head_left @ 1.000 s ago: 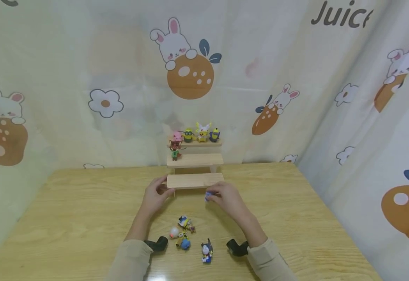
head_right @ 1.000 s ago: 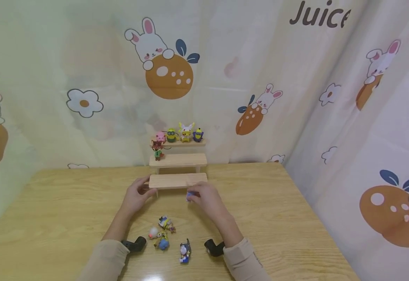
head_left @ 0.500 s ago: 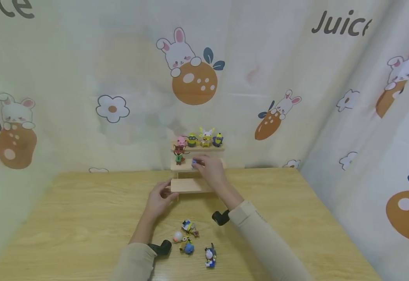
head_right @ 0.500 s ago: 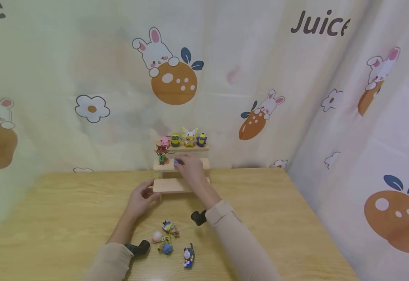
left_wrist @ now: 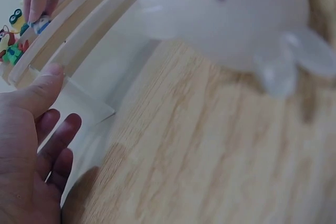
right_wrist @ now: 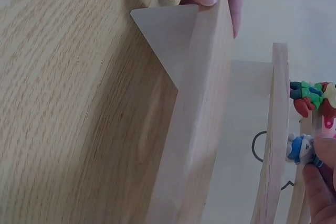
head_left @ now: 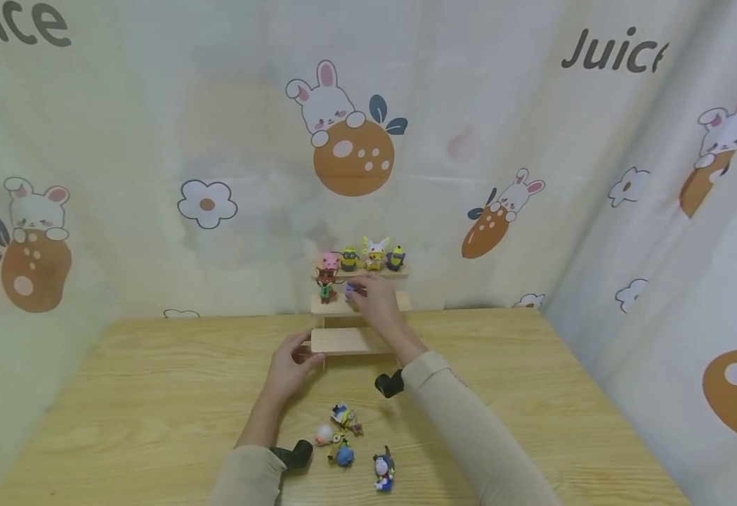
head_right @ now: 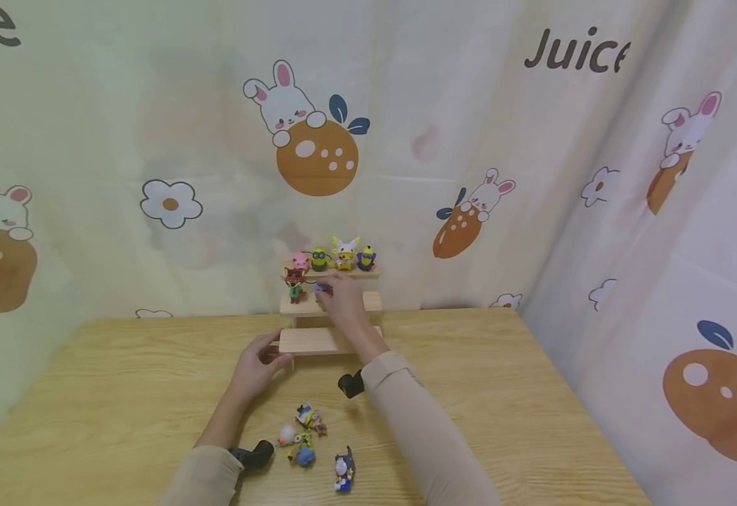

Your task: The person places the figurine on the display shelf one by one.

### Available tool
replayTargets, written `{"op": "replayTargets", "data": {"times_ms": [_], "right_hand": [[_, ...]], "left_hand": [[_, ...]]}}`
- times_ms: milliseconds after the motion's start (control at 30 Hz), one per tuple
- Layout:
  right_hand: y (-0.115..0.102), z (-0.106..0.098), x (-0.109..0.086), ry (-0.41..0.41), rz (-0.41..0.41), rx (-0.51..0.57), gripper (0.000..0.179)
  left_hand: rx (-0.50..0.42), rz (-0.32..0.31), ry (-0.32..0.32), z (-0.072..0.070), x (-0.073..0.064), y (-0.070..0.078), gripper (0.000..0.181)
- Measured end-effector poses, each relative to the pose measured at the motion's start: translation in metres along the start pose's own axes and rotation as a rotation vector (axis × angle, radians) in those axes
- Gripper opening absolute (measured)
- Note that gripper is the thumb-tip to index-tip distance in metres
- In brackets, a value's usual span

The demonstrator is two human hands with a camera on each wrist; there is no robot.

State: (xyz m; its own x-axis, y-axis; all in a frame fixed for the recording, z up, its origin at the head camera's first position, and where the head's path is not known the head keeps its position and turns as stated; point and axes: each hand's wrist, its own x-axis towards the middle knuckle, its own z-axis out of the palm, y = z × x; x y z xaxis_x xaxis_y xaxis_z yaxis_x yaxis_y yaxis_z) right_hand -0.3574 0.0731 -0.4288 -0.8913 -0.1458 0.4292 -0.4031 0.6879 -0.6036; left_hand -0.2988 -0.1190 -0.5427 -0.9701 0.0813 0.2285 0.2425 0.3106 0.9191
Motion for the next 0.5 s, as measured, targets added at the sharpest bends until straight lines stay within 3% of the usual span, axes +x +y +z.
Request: {"op": "replayTargets", "data": {"times_ms": [267,500], "right_hand": [[0.0029,0.0050,0.0020,0.011,-0.033,-0.035,0.023],[0.0034,0.0063,0.0032,-0.002,-0.004,-0.032,0.025]], "left_hand": [[-0.010,-0.003,-0.011,0.0001,-0.0011,0.0008,0.066],[-0.011,-0.009,-0.009,-0.0003,-0.0005,0.0017,0.066]]}}
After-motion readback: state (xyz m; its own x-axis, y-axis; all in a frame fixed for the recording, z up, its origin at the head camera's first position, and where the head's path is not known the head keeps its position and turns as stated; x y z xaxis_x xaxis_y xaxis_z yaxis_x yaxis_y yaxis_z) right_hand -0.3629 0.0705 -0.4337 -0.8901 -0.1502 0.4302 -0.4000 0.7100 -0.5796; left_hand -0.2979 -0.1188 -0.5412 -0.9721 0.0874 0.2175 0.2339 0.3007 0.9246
